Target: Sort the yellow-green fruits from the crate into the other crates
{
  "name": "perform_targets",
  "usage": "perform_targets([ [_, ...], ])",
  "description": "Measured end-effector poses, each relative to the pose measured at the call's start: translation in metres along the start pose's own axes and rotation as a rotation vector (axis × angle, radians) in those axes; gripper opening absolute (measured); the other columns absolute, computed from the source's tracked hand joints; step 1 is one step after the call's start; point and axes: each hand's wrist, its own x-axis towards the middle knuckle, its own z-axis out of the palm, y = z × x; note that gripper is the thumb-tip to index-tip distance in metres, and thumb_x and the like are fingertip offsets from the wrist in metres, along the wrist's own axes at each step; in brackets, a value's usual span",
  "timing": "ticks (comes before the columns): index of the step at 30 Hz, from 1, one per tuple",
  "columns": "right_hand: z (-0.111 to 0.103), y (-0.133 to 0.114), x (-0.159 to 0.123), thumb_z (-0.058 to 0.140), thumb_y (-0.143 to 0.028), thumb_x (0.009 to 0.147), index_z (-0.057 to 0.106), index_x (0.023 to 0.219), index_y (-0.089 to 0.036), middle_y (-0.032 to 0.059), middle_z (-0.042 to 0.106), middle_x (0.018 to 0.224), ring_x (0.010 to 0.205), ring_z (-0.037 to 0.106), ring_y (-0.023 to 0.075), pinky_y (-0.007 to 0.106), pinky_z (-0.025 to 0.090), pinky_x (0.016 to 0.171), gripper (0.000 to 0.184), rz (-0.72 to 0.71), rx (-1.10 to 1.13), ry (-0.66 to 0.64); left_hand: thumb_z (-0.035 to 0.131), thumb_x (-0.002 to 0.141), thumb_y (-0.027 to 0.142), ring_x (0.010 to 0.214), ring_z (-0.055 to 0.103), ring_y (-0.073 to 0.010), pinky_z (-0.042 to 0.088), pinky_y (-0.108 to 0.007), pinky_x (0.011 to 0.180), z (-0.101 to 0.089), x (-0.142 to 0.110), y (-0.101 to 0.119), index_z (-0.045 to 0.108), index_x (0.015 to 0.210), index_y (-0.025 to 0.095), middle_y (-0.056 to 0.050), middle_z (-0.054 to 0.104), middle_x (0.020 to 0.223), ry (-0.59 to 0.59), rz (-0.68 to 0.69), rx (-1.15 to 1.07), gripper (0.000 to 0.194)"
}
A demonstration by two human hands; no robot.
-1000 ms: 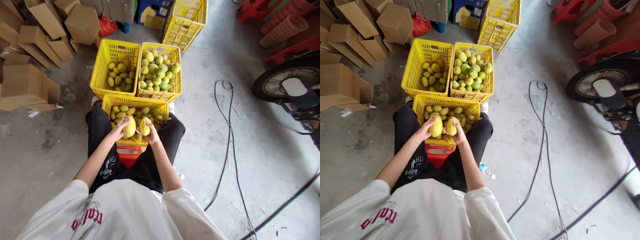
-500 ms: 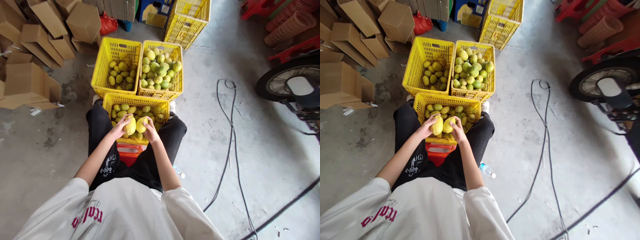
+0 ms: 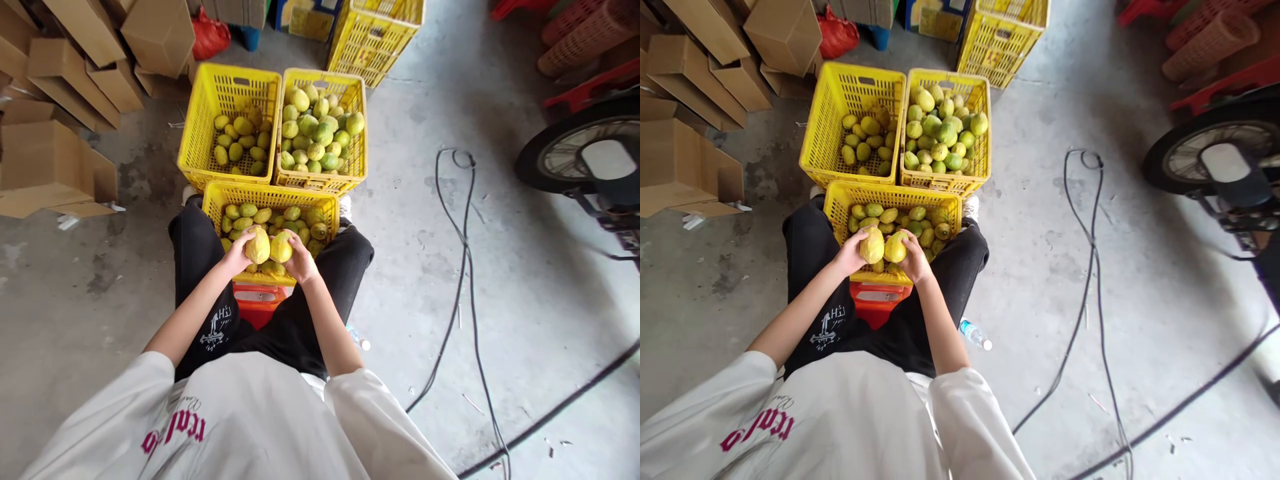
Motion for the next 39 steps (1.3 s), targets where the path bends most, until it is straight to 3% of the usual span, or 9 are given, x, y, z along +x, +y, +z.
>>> perform_targets([
  [4, -0.001, 0.0, -0.001, 0.117, -0.048, 0.073, 0.074, 0.124, -0.037, -0.0042, 0.081, 0.106, 0.096, 0.08, 0.0243, 0.034, 0.074, 0.08, 0.067, -0.05, -0.009, 0.067, 0.113, 0.083, 0.043, 0.122, 0.085, -0.0276, 0.065, -0.028, 0.08, 0.001, -0.005, -0.005, 0.077, 0.136, 0.032, -0.003, 0.086, 0.132, -0.091, 0.01, 0.084, 0.065],
  [9, -0.002, -0.002, -0.003, 0.109, -0.053, 0.077, 0.073, 0.121, -0.036, -0.0039, 0.08, 0.104, 0.096, 0.08, 0.0269, 0.04, 0.078, 0.083, 0.06, -0.005, 0.014, 0.116, 0.124, 0.068, 0.043, 0.127, 0.086, -0.0309, 0.07, -0.031, 0.085, 0.003, -0.006, -0.012, 0.078, 0.14, 0.031, -0.005, 0.085, 0.138, -0.175, 0.017, 0.169, 0.086],
  [12, 0.0, -0.003, -0.001, 0.105, -0.052, 0.074, 0.07, 0.123, -0.036, 0.0006, 0.086, 0.111, 0.114, 0.088, 0.0356, 0.049, 0.082, 0.091, 0.063, 0.043, 0.019, 0.102, 0.121, 0.074, 0.042, 0.131, 0.086, -0.0322, 0.073, -0.036, 0.094, 0.003, -0.005, -0.013, 0.074, 0.14, 0.031, -0.005, 0.083, 0.136, -0.172, 0.048, 0.138, 0.082],
  [16, 0.004, -0.003, -0.001, 0.107, -0.047, 0.07, 0.065, 0.122, -0.037, 0.0023, 0.091, 0.116, 0.128, 0.091, 0.0412, 0.054, 0.082, 0.098, 0.068, -0.011, -0.033, 0.121, 0.12, 0.073, 0.035, 0.137, 0.084, -0.0322, 0.072, -0.039, 0.105, 0.006, -0.007, -0.012, 0.068, 0.138, 0.032, -0.003, 0.081, 0.136, -0.138, 0.071, 0.107, 0.083],
  [21, 0.003, -0.005, -0.005, 0.105, -0.051, 0.074, 0.066, 0.121, -0.037, 0.0027, 0.089, 0.111, 0.126, 0.09, 0.0415, 0.055, 0.081, 0.098, 0.063, -0.04, -0.141, 0.169, 0.119, 0.069, 0.032, 0.132, 0.08, -0.0304, 0.068, -0.036, 0.099, 0.012, -0.014, -0.013, 0.066, 0.132, 0.032, -0.002, 0.077, 0.134, -0.074, 0.05, 0.198, 0.082],
  [26, 0.002, 0.002, -0.002, 0.106, -0.054, 0.072, 0.067, 0.106, -0.035, 0.0009, 0.082, 0.1, 0.118, 0.086, 0.0363, 0.046, 0.077, 0.094, 0.055, -0.114, -0.238, 0.238, 0.116, 0.07, 0.03, 0.127, 0.075, -0.0287, 0.065, -0.036, 0.102, 0.016, -0.019, -0.012, 0.068, 0.13, 0.032, -0.002, 0.074, 0.132, -0.032, 0.041, 0.303, 0.077],
  [29, 0.004, 0.008, 0.002, 0.102, -0.061, 0.074, 0.072, 0.105, -0.035, 0.0015, 0.084, 0.103, 0.125, 0.086, 0.0368, 0.044, 0.077, 0.096, 0.051, -0.145, -0.254, 0.297, 0.117, 0.069, 0.029, 0.125, 0.076, -0.0292, 0.065, -0.035, 0.098, 0.019, -0.02, -0.011, 0.069, 0.129, 0.031, -0.003, 0.075, 0.133, -0.039, 0.016, 0.304, 0.076],
  [33, 0.007, 0.01, 0.004, 0.104, -0.06, 0.074, 0.076, 0.128, -0.036, 0.0037, 0.091, 0.115, 0.139, 0.087, 0.0392, 0.049, 0.077, 0.107, 0.065, -0.083, -0.234, 0.282, 0.114, 0.069, 0.029, 0.122, 0.078, -0.0292, 0.064, -0.033, 0.091, 0.021, -0.019, -0.009, 0.07, 0.13, 0.032, -0.003, 0.077, 0.132, -0.003, 0.014, 0.268, 0.075],
  [39, 0.003, 0.005, 0.005, 0.101, -0.049, 0.077, 0.072, 0.11, -0.033, 0.0035, 0.09, 0.108, 0.136, 0.089, 0.0387, 0.048, 0.079, 0.108, 0.047, 0.015, -0.124, 0.258, 0.093, 0.077, 0.03, 0.128, 0.08, -0.0323, 0.065, -0.032, 0.083, 0.015, -0.01, -0.006, 0.071, 0.123, 0.031, -0.005, 0.08, 0.127, 0.08, -0.014, 0.133, 0.051],
])
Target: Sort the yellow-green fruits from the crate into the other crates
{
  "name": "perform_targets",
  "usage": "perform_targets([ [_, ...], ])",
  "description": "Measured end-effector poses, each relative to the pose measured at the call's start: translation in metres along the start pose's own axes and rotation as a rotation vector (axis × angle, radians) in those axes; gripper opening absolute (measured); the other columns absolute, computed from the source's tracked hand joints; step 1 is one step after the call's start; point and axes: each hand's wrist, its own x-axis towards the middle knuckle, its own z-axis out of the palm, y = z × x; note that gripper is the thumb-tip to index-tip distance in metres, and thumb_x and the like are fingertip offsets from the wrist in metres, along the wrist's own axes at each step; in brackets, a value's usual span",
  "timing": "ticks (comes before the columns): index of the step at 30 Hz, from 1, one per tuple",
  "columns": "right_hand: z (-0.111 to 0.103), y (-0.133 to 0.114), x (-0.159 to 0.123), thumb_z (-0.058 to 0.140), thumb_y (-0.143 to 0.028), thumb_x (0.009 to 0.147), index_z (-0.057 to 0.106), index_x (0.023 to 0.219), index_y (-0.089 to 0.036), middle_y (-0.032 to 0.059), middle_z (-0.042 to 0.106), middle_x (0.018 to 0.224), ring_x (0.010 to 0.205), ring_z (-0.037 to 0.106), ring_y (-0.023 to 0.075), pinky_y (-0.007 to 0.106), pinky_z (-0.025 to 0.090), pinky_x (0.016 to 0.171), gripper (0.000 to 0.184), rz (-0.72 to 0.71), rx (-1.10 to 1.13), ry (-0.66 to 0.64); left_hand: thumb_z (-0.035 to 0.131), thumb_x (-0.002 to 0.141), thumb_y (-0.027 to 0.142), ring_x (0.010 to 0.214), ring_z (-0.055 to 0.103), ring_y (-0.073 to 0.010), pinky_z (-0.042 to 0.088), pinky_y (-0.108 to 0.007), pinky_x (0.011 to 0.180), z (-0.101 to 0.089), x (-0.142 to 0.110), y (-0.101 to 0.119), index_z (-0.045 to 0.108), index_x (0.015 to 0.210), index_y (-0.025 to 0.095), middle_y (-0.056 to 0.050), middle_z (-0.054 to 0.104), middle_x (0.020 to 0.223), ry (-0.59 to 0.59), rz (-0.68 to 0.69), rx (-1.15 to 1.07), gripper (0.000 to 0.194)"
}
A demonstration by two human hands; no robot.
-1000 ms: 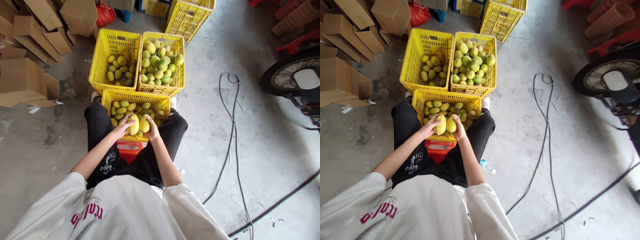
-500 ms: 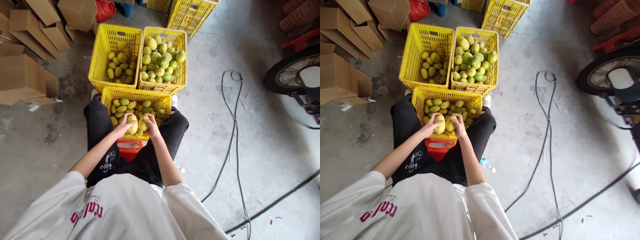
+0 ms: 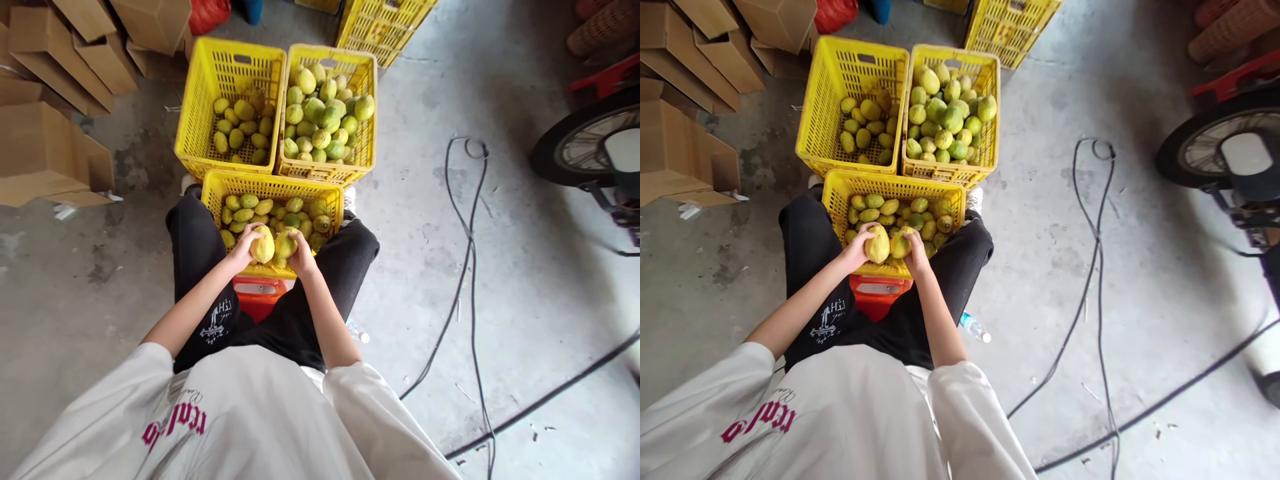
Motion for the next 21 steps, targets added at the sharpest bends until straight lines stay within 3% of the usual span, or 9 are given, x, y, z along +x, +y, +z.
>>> perform_targets([
  [5, -0.002, -0.003, -0.002, 0.105, -0.043, 0.073, 0.073, 0.112, -0.034, -0.0005, 0.085, 0.108, 0.128, 0.086, 0.0341, 0.043, 0.079, 0.104, 0.051, -0.022, 0.002, -0.04, 0.102, 0.083, 0.03, 0.127, 0.084, -0.0296, 0.069, -0.034, 0.087, -0.004, 0.006, 0.004, 0.073, 0.134, 0.031, -0.004, 0.086, 0.13, 0.056, 0.003, -0.074, 0.058],
  [9, -0.003, -0.003, -0.01, 0.115, -0.05, 0.072, 0.074, 0.123, -0.035, -0.0002, 0.081, 0.115, 0.121, 0.082, 0.0298, 0.039, 0.078, 0.097, 0.067, -0.031, -0.066, -0.111, 0.109, 0.084, 0.032, 0.117, 0.088, -0.0297, 0.07, -0.035, 0.094, -0.006, 0.008, 0.001, 0.08, 0.116, 0.025, -0.006, 0.089, 0.111, 0.015, -0.006, -0.05, 0.044],
  [13, -0.001, -0.005, -0.018, 0.115, -0.039, 0.066, 0.075, 0.126, -0.037, 0.0002, 0.079, 0.122, 0.123, 0.08, 0.0324, 0.047, 0.081, 0.097, 0.073, 0.012, -0.073, -0.178, 0.109, 0.076, 0.025, 0.11, 0.087, -0.0281, 0.07, -0.035, 0.094, -0.007, 0.008, -0.002, 0.078, 0.112, 0.024, -0.003, 0.086, 0.105, -0.034, -0.005, -0.015, 0.047],
  [17, 0.002, -0.007, -0.018, 0.114, -0.044, 0.069, 0.076, 0.127, -0.038, 0.0004, 0.081, 0.121, 0.123, 0.081, 0.034, 0.046, 0.081, 0.092, 0.069, 0.062, -0.075, -0.185, 0.111, 0.076, 0.028, 0.117, 0.089, -0.0293, 0.071, -0.035, 0.095, -0.005, 0.007, -0.003, 0.077, 0.118, 0.023, -0.005, 0.089, 0.111, -0.07, -0.001, 0.023, 0.054],
  [21, 0.001, -0.01, -0.015, 0.103, -0.045, 0.077, 0.075, 0.125, -0.037, 0.0014, 0.082, 0.123, 0.134, 0.082, 0.0384, 0.056, 0.083, 0.102, 0.056, 0.094, -0.033, -0.16, 0.094, 0.084, 0.031, 0.128, 0.089, -0.0333, 0.072, -0.034, 0.093, -0.005, 0.01, -0.001, 0.075, 0.113, 0.025, -0.007, 0.089, 0.11, -0.011, -0.024, -0.016, 0.035],
])
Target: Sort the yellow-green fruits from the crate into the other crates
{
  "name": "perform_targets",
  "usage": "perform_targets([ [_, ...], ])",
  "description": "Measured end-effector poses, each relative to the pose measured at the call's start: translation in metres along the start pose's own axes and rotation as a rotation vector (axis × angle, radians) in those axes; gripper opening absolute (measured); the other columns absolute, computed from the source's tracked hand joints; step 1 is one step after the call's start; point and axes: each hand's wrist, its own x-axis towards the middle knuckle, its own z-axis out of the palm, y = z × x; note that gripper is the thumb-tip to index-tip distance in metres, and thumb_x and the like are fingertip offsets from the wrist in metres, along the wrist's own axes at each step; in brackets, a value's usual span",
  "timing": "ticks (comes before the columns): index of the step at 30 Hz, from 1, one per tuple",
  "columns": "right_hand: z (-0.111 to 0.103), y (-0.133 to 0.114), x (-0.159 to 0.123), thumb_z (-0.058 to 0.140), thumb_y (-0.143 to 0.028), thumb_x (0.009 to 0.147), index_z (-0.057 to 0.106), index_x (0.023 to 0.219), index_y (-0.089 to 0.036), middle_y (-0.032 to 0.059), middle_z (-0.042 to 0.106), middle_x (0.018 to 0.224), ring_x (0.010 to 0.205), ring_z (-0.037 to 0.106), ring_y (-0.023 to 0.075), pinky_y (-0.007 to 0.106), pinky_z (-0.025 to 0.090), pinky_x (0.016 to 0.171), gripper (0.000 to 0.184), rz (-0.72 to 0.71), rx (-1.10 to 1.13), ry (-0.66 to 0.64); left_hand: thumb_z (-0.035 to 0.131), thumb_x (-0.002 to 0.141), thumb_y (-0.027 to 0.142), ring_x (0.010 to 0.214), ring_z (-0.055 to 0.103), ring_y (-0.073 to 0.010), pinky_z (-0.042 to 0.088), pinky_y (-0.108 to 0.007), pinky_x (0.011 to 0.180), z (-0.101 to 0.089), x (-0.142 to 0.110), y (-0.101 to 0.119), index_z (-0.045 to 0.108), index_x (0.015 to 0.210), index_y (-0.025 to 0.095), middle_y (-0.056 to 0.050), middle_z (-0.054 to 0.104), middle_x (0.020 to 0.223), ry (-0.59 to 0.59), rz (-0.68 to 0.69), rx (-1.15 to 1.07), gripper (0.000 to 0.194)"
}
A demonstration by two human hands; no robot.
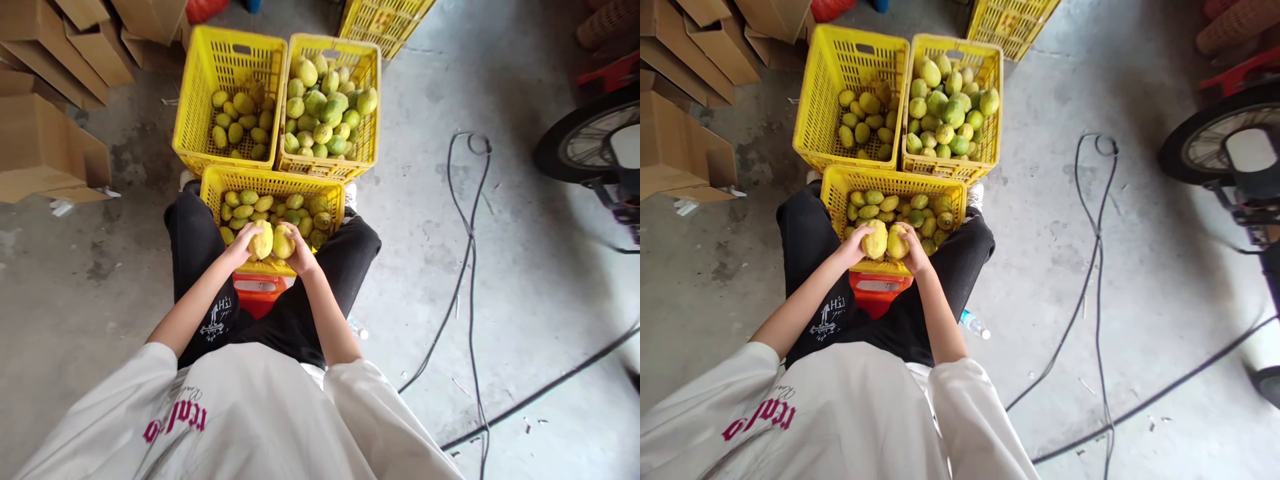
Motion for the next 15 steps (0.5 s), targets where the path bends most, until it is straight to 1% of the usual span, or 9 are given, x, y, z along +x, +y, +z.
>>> perform_targets([
  [1, -0.001, -0.001, 0.0, 0.101, -0.042, 0.076, 0.075, 0.126, -0.037, 0.0014, 0.082, 0.123, 0.137, 0.082, 0.0394, 0.059, 0.083, 0.106, 0.056, -0.002, 0.013, -0.005, 0.088, 0.085, 0.031, 0.133, 0.089, -0.0353, 0.073, -0.036, 0.095, -0.001, 0.001, 0.001, 0.075, 0.113, 0.025, -0.008, 0.09, 0.11, 0.009, -0.006, -0.023, 0.031],
  [3, -0.003, -0.004, -0.001, 0.1, -0.036, 0.074, 0.075, 0.128, -0.038, 0.0015, 0.083, 0.125, 0.14, 0.081, 0.0403, 0.063, 0.082, 0.111, 0.059, -0.005, 0.025, -0.033, 0.08, 0.086, 0.033, 0.141, 0.087, -0.0395, 0.076, -0.042, 0.101, -0.003, 0.002, 0.004, 0.076, 0.117, 0.025, -0.009, 0.091, 0.112, 0.004, -0.011, -0.059, 0.032],
  [5, -0.005, -0.005, -0.001, 0.103, -0.035, 0.073, 0.076, 0.13, -0.037, 0.0018, 0.083, 0.127, 0.138, 0.082, 0.0398, 0.064, 0.082, 0.111, 0.064, -0.014, 0.011, -0.06, 0.079, 0.087, 0.033, 0.145, 0.085, -0.0414, 0.077, -0.045, 0.104, -0.005, 0.001, 0.007, 0.077, 0.12, 0.025, -0.01, 0.091, 0.116, -0.011, -0.019, -0.068, 0.034],
  [6, -0.007, -0.004, -0.001, 0.106, -0.035, 0.073, 0.076, 0.132, -0.037, 0.0019, 0.083, 0.128, 0.135, 0.083, 0.0391, 0.063, 0.083, 0.109, 0.066, -0.022, -0.001, -0.064, 0.08, 0.088, 0.033, 0.145, 0.085, -0.0407, 0.077, -0.043, 0.103, -0.006, 0.0, 0.008, 0.077, 0.12, 0.026, -0.01, 0.091, 0.118, -0.019, -0.022, -0.066, 0.034],
  [7, -0.008, -0.004, 0.0, 0.109, -0.037, 0.073, 0.076, 0.132, -0.037, 0.002, 0.083, 0.128, 0.131, 0.083, 0.0379, 0.06, 0.083, 0.106, 0.068, -0.031, -0.013, -0.063, 0.083, 0.088, 0.032, 0.145, 0.085, -0.0391, 0.076, -0.041, 0.101, -0.007, -0.001, 0.009, 0.077, 0.119, 0.026, -0.009, 0.091, 0.12, -0.025, -0.022, -0.061, 0.032],
  [9, -0.011, 0.0, 0.002, 0.113, -0.039, 0.073, 0.075, 0.132, -0.037, 0.0013, 0.082, 0.128, 0.119, 0.083, 0.0334, 0.051, 0.084, 0.093, 0.07, -0.05, -0.027, -0.046, 0.091, 0.09, 0.031, 0.142, 0.084, -0.0354, 0.074, -0.035, 0.095, -0.007, -0.002, 0.009, 0.076, 0.119, 0.027, -0.008, 0.09, 0.127, -0.045, -0.005, -0.036, 0.033],
  [12, -0.013, 0.005, 0.003, 0.116, -0.04, 0.07, 0.074, 0.13, -0.037, -0.0009, 0.079, 0.125, 0.099, 0.078, 0.0249, 0.034, 0.076, 0.07, 0.073, -0.073, -0.039, -0.024, 0.11, 0.085, 0.033, 0.14, 0.084, -0.0331, 0.072, -0.034, 0.093, -0.006, -0.003, 0.003, 0.076, 0.13, 0.03, -0.006, 0.086, 0.135, -0.096, 0.043, 0.032, 0.057],
  [14, -0.013, 0.005, 0.002, 0.117, -0.04, 0.07, 0.075, 0.13, -0.037, -0.0016, 0.079, 0.127, 0.096, 0.076, 0.0232, 0.031, 0.073, 0.065, 0.074, -0.069, -0.06, -0.04, 0.117, 0.079, 0.03, 0.142, 0.083, -0.033, 0.073, -0.036, 0.099, -0.005, -0.001, -0.003, 0.075, 0.137, 0.031, -0.005, 0.085, 0.137, -0.097, 0.076, 0.06, 0.071],
  [15, -0.013, 0.004, 0.0, 0.117, -0.039, 0.07, 0.076, 0.132, -0.038, -0.0015, 0.079, 0.129, 0.098, 0.077, 0.0238, 0.032, 0.074, 0.067, 0.074, -0.059, -0.072, -0.057, 0.118, 0.078, 0.028, 0.144, 0.082, -0.0329, 0.073, -0.037, 0.104, -0.005, 0.0, -0.006, 0.074, 0.139, 0.032, -0.005, 0.085, 0.138, -0.085, 0.095, 0.068, 0.075],
])
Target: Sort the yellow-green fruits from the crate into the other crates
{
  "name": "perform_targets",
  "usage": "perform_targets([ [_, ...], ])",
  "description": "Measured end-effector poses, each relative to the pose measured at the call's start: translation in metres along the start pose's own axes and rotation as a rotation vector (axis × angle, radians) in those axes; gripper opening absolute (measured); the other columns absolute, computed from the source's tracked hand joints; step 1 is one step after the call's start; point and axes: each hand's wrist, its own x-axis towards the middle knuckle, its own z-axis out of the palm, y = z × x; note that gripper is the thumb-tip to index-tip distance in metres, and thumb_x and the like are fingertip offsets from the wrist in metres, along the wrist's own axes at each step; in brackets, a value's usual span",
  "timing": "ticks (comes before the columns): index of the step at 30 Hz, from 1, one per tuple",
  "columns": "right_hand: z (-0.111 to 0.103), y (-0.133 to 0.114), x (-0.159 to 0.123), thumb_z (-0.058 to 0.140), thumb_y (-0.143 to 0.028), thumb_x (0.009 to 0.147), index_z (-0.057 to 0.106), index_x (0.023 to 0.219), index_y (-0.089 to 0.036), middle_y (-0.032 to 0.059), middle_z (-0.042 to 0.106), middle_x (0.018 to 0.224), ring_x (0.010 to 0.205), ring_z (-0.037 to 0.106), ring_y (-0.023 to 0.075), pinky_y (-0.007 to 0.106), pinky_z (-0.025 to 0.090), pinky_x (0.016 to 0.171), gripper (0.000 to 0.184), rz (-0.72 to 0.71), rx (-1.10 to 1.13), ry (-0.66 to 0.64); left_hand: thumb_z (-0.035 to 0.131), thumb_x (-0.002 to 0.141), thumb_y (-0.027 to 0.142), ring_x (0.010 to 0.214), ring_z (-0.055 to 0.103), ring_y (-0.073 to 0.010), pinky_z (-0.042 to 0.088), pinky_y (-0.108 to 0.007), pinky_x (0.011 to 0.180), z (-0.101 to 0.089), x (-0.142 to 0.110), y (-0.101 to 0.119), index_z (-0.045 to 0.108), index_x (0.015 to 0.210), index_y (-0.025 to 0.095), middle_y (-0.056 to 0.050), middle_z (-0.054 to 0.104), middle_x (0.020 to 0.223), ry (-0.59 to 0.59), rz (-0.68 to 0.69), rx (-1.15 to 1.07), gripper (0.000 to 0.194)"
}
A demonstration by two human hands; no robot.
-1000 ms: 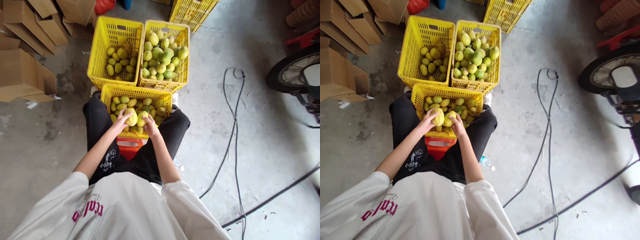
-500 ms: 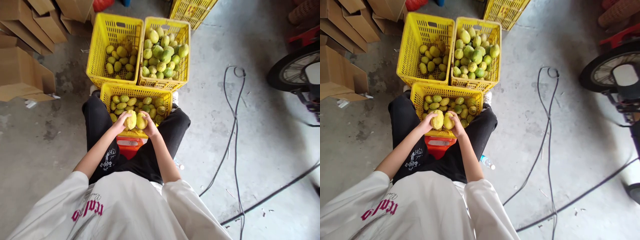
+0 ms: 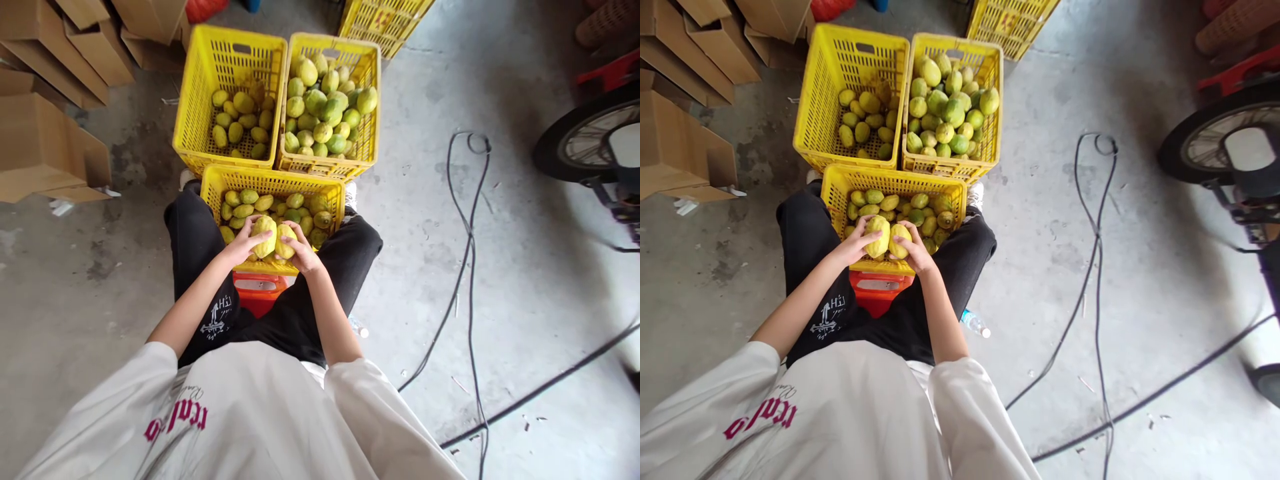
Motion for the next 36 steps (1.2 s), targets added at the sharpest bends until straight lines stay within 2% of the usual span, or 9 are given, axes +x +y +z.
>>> perform_targets([
  [3, 0.0, -0.006, -0.001, 0.112, -0.035, 0.074, 0.076, 0.134, -0.038, 0.0003, 0.081, 0.136, 0.114, 0.081, 0.0297, 0.043, 0.082, 0.086, 0.07, 0.043, 0.001, -0.044, 0.115, 0.08, 0.027, 0.152, 0.08, -0.0331, 0.072, -0.037, 0.113, -0.001, 0.003, -0.004, 0.075, 0.141, 0.031, -0.006, 0.087, 0.141, 0.05, 0.025, 0.026, 0.072],
  [7, -0.002, -0.009, 0.004, 0.095, -0.032, 0.076, 0.074, 0.128, -0.038, 0.0005, 0.081, 0.126, 0.127, 0.081, 0.0358, 0.056, 0.082, 0.103, 0.056, 0.061, 0.061, 0.011, 0.092, 0.098, 0.032, 0.159, 0.079, -0.0362, 0.075, -0.04, 0.11, -0.005, 0.005, 0.003, 0.078, 0.133, 0.029, -0.009, 0.09, 0.141, 0.075, -0.041, -0.042, 0.038],
  [15, 0.0, -0.005, 0.0, 0.12, -0.052, 0.068, 0.083, 0.13, -0.031, 0.0066, 0.091, 0.123, 0.129, 0.087, 0.0385, 0.049, 0.078, 0.105, 0.075, 0.06, -0.081, 0.004, 0.1, 0.094, 0.036, 0.152, 0.084, -0.0365, 0.073, -0.039, 0.111, 0.001, 0.004, 0.007, 0.081, 0.127, 0.027, -0.01, 0.094, 0.134, 0.162, 0.046, -0.015, 0.039],
  [20, 0.006, 0.003, -0.002, 0.129, -0.057, 0.058, 0.08, 0.113, -0.031, 0.0028, 0.089, 0.11, 0.109, 0.085, 0.03, 0.04, 0.076, 0.096, 0.078, 0.035, -0.034, -0.063, 0.11, 0.088, 0.037, 0.126, 0.092, -0.0346, 0.074, -0.04, 0.106, 0.001, -0.003, 0.007, 0.085, 0.118, 0.022, -0.009, 0.095, 0.115, -0.023, -0.041, 0.042, 0.043],
  [23, 0.005, 0.007, -0.001, 0.13, -0.051, 0.059, 0.075, 0.111, -0.033, -0.0011, 0.086, 0.111, 0.105, 0.082, 0.0256, 0.038, 0.077, 0.093, 0.078, 0.019, 0.014, -0.031, 0.111, 0.084, 0.031, 0.112, 0.091, -0.0285, 0.072, -0.035, 0.097, 0.003, -0.004, 0.007, 0.083, 0.118, 0.022, -0.007, 0.093, 0.113, -0.004, -0.049, 0.007, 0.045],
  [28, 0.005, 0.011, 0.005, 0.118, -0.054, 0.078, 0.068, 0.113, -0.034, -0.0002, 0.086, 0.113, 0.121, 0.09, 0.0347, 0.054, 0.084, 0.103, 0.065, 0.058, 0.092, 0.059, 0.11, 0.08, 0.017, 0.108, 0.088, -0.0242, 0.069, -0.031, 0.091, 0.013, -0.006, 0.01, 0.073, 0.112, 0.027, -0.001, 0.089, 0.108, 0.134, -0.036, -0.025, 0.05],
  [31, 0.005, 0.009, 0.009, 0.101, -0.063, 0.088, 0.073, 0.113, -0.033, 0.0057, 0.092, 0.11, 0.133, 0.091, 0.0438, 0.06, 0.084, 0.106, 0.049, 0.054, 0.152, 0.054, 0.104, 0.085, 0.021, 0.102, 0.086, -0.0228, 0.068, -0.03, 0.084, 0.017, -0.008, 0.015, 0.069, 0.113, 0.028, 0.001, 0.085, 0.104, 0.195, -0.058, -0.073, 0.046],
  [34, 0.004, 0.005, 0.01, 0.093, -0.055, 0.087, 0.076, 0.113, -0.033, 0.0064, 0.098, 0.12, 0.139, 0.09, 0.0452, 0.06, 0.083, 0.107, 0.039, 0.012, 0.193, 0.013, 0.088, 0.097, 0.032, 0.115, 0.087, -0.0274, 0.071, -0.032, 0.087, 0.015, -0.008, 0.021, 0.073, 0.114, 0.026, -0.003, 0.084, 0.103, 0.207, -0.097, -0.154, 0.023],
  [36, 0.004, 0.003, 0.009, 0.094, -0.048, 0.083, 0.078, 0.113, -0.033, 0.0049, 0.098, 0.121, 0.14, 0.09, 0.0438, 0.058, 0.082, 0.11, 0.037, -0.005, 0.186, 0.013, 0.079, 0.095, 0.032, 0.131, 0.088, -0.0336, 0.076, -0.038, 0.099, 0.011, -0.006, 0.022, 0.075, 0.116, 0.024, -0.006, 0.086, 0.109, 0.187, -0.108, -0.182, 0.022],
])
